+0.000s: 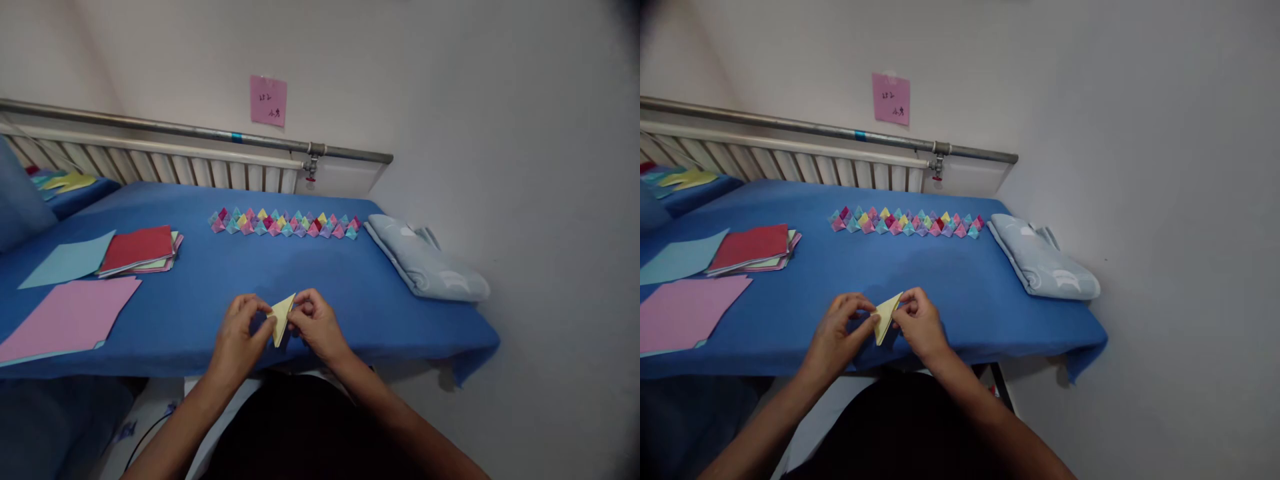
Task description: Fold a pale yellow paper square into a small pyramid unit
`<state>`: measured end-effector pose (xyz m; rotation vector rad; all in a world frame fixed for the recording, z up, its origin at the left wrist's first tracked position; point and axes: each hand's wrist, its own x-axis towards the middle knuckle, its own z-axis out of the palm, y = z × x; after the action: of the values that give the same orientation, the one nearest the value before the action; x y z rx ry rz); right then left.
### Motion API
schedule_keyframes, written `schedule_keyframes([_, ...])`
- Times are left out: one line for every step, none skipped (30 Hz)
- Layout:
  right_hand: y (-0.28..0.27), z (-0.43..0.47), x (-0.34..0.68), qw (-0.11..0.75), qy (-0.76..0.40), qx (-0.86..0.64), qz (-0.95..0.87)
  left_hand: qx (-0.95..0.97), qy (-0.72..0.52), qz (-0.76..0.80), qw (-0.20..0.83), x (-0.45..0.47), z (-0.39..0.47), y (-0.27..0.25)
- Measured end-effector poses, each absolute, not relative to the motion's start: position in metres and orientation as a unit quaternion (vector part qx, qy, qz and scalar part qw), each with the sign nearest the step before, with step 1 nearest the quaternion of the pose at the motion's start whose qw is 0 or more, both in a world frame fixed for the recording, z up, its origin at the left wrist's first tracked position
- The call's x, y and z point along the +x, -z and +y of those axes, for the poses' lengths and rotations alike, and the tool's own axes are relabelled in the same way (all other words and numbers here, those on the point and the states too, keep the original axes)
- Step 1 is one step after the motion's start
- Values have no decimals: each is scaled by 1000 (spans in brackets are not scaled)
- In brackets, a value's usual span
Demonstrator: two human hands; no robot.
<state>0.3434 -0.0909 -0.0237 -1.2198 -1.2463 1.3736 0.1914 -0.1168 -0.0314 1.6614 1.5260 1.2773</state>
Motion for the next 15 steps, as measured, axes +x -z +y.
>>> schedule_keyframes([24,-91,343,447,-549,-490,-509,637,-463,559,261,193,-118,31])
schedule_keyframes([25,-91,342,447,-547,-487,-514,643,-453,554,274,193,-119,32])
schedule_keyframes([25,-91,341,447,-549,-482,-517,637,-448,552,299,194,-119,33])
schedule_keyframes([26,-92,341,444,-554,-478,-518,623,-446,551,330,195,-118,36])
schedule_keyframes([27,-92,340,442,-559,-474,-518,605,-446,552,360,195,-118,38])
schedule_keyframes([27,-92,339,439,-565,-470,-517,589,-445,552,389,194,-116,40])
schedule_keyframes([28,-91,339,437,-570,-467,-516,574,-441,550,416,194,-115,42])
schedule_keyframes([29,-91,339,435,-573,-465,-515,563,-434,547,443,194,-115,44])
schedule_keyframes([30,-91,338,432,-576,-464,-516,551,-428,544,467,193,-114,44])
schedule_keyframes([31,-91,338,430,-577,-463,-517,538,-426,541,486,193,-114,43])
schedule_keyframes([32,-91,339,428,-578,-462,-519,525,-428,537,502,193,-114,42])
schedule_keyframes([33,-91,339,427,-578,-461,-521,513,-433,534,514,193,-114,40])
schedule_keyframes([34,-91,339,427,-578,-460,-522,503,-439,530,522,193,-115,38])
schedule_keyframes([34,-92,339,428,-579,-458,-522,496,-444,528,528,194,-115,36])
schedule_keyframes([35,-92,340,429,-580,-456,-521,491,-446,527,531,194,-115,34])
